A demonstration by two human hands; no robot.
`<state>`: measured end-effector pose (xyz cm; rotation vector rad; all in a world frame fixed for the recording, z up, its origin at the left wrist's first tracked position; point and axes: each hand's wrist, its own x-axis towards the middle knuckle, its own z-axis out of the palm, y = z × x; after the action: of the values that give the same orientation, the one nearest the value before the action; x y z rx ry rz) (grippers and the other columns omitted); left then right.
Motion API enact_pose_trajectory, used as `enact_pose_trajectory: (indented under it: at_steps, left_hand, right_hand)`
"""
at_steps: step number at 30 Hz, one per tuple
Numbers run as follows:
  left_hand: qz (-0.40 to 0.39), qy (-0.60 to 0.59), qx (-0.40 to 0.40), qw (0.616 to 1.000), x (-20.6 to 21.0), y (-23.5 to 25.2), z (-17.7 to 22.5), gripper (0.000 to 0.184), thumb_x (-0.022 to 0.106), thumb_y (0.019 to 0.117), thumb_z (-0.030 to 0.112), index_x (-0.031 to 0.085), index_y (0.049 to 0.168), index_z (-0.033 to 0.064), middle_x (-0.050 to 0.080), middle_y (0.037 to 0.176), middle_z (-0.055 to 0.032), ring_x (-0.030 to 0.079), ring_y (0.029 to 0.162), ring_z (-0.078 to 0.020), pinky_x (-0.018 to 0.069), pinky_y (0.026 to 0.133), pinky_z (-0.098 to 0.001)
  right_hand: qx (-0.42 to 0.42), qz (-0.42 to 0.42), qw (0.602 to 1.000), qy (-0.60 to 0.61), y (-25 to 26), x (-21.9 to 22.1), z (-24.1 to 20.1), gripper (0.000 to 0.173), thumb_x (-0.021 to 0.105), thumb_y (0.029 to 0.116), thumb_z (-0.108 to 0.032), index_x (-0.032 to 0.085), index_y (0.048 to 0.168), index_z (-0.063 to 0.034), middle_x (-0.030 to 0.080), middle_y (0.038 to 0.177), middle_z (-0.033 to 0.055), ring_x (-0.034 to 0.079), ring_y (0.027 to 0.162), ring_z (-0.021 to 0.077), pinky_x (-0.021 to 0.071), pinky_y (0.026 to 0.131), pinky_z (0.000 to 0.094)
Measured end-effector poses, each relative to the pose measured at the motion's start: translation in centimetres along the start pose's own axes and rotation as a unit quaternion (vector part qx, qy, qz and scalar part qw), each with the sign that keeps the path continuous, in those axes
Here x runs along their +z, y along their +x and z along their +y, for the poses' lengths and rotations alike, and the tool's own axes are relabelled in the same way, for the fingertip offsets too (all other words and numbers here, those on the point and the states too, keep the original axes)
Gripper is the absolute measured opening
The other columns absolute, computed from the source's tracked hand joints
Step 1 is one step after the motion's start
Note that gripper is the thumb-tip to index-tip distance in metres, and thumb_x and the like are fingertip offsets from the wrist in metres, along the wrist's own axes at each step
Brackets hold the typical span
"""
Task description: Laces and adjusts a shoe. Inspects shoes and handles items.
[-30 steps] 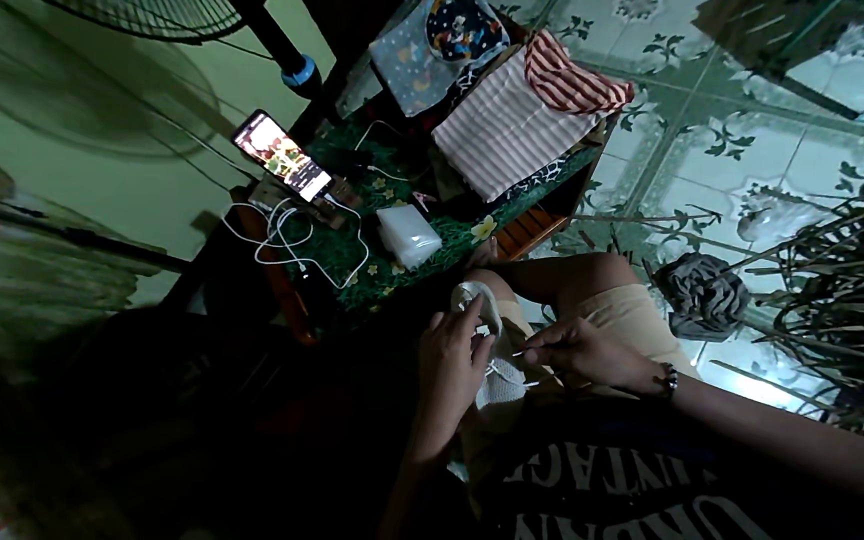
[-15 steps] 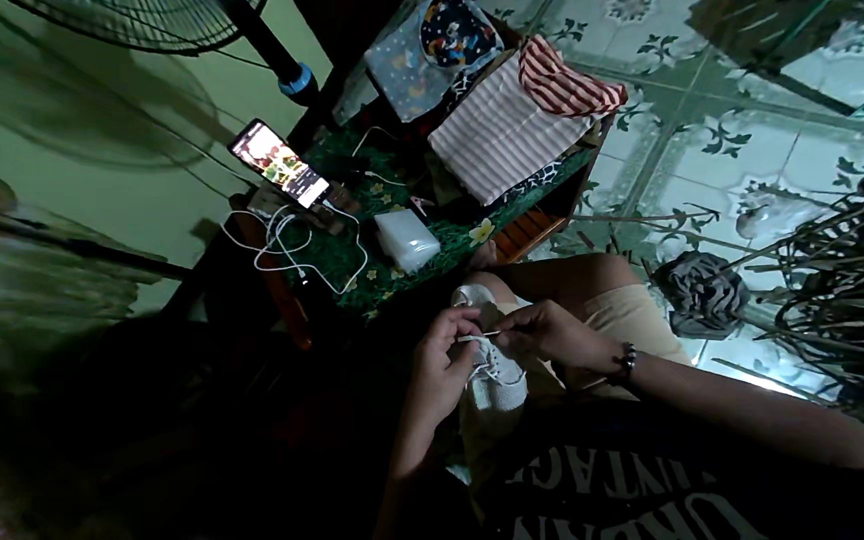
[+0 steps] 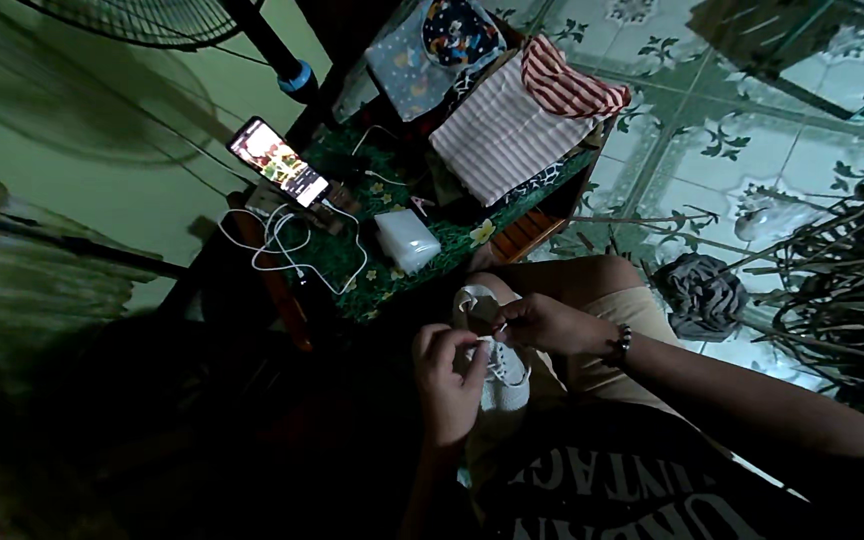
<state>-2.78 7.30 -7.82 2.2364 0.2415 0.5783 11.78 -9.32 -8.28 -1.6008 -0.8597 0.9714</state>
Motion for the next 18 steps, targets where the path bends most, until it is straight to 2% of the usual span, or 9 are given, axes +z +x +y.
enact_pose_trajectory:
  at_steps: [3,6,8,11,13,15,18]
  left_hand:
    - [0.059,0.029,0.027,0.997,0.9,-1.4,0.5,0.029,0.082,0.0818,0.027,0.074,0.097,0.0030,0.068,0.095,-0.0095,0.065,0.088,-0.0132,0.0558,0.078,-0.0256]
    - [0.110,0.033,0.055,0.992,1.9,-2.2,0.5,0.026,0.082,0.0814,0.022,0.069,0.090,0.0008,0.068,0.088,-0.0094,0.065,0.083,-0.0112,0.0559,0.075,-0.0217]
    - [0.070,0.040,0.032,0.996,2.2,-2.4,0.4,0.022,0.082,0.0822,0.024,0.072,0.086,0.0043,0.070,0.087,-0.0069,0.068,0.084,-0.0126,0.0581,0.077,-0.0265]
    - [0.014,0.054,-0.024,0.998,2.4,-2.4,0.2,0.025,0.082,0.0813,0.028,0.074,0.088,0.0057,0.072,0.089,-0.0059,0.069,0.084,-0.0126,0.0589,0.077,-0.0288]
    - [0.001,0.039,-0.049,0.998,2.5,-2.3,0.5,0.022,0.081,0.0819,0.024,0.075,0.090,0.0044,0.072,0.089,-0.0064,0.069,0.083,-0.0110,0.0592,0.075,-0.0271]
    - [-0.008,0.013,-0.081,0.997,2.5,-2.2,0.9,0.016,0.078,0.0823,0.017,0.074,0.089,0.0037,0.072,0.087,-0.0050,0.068,0.079,-0.0071,0.0588,0.071,-0.0230]
    - [-0.030,-0.078,-0.149,0.985,2.2,-1.6,1.5,0.010,0.074,0.0841,0.008,0.071,0.089,-0.0002,0.070,0.081,-0.0042,0.065,0.070,-0.0041,0.0566,0.064,-0.0196]
  right_hand:
    - [0.003,0.007,1.000,0.003,0.0,0.2,0.0,0.015,0.062,0.1022,-0.014,0.070,0.103,-0.0012,0.063,0.078,-0.0001,0.053,0.063,-0.0002,0.0463,0.060,0.0174]
    - [0.005,0.014,1.000,-0.004,0.1,0.5,-0.2,0.017,0.062,0.1025,-0.016,0.070,0.105,-0.0021,0.063,0.078,-0.0002,0.052,0.061,0.0000,0.0450,0.057,0.0178]
    - [0.008,0.016,1.000,-0.007,0.0,0.6,-0.3,0.017,0.062,0.1028,-0.017,0.070,0.106,-0.0026,0.063,0.078,-0.0002,0.052,0.061,0.0002,0.0457,0.058,0.0184]
    - [0.003,0.020,1.000,-0.019,0.0,0.8,-0.5,0.017,0.062,0.1022,-0.017,0.071,0.105,-0.0024,0.066,0.083,0.0015,0.057,0.069,0.0021,0.0500,0.066,0.0211]
    - [-0.002,0.024,0.999,-0.031,-0.1,1.0,-0.6,0.018,0.062,0.1018,-0.016,0.071,0.106,-0.0009,0.068,0.086,0.0037,0.059,0.072,0.0038,0.0516,0.070,0.0231]
    - [-0.003,0.027,0.999,-0.029,-0.1,1.2,-0.6,0.018,0.061,0.1022,-0.015,0.071,0.106,-0.0011,0.067,0.085,0.0028,0.058,0.070,0.0023,0.0501,0.067,0.0211]
    - [-0.013,0.046,0.999,-0.020,-0.2,1.4,-0.5,0.019,0.062,0.1020,-0.017,0.071,0.106,-0.0015,0.067,0.085,0.0026,0.059,0.072,0.0021,0.0511,0.069,0.0213]
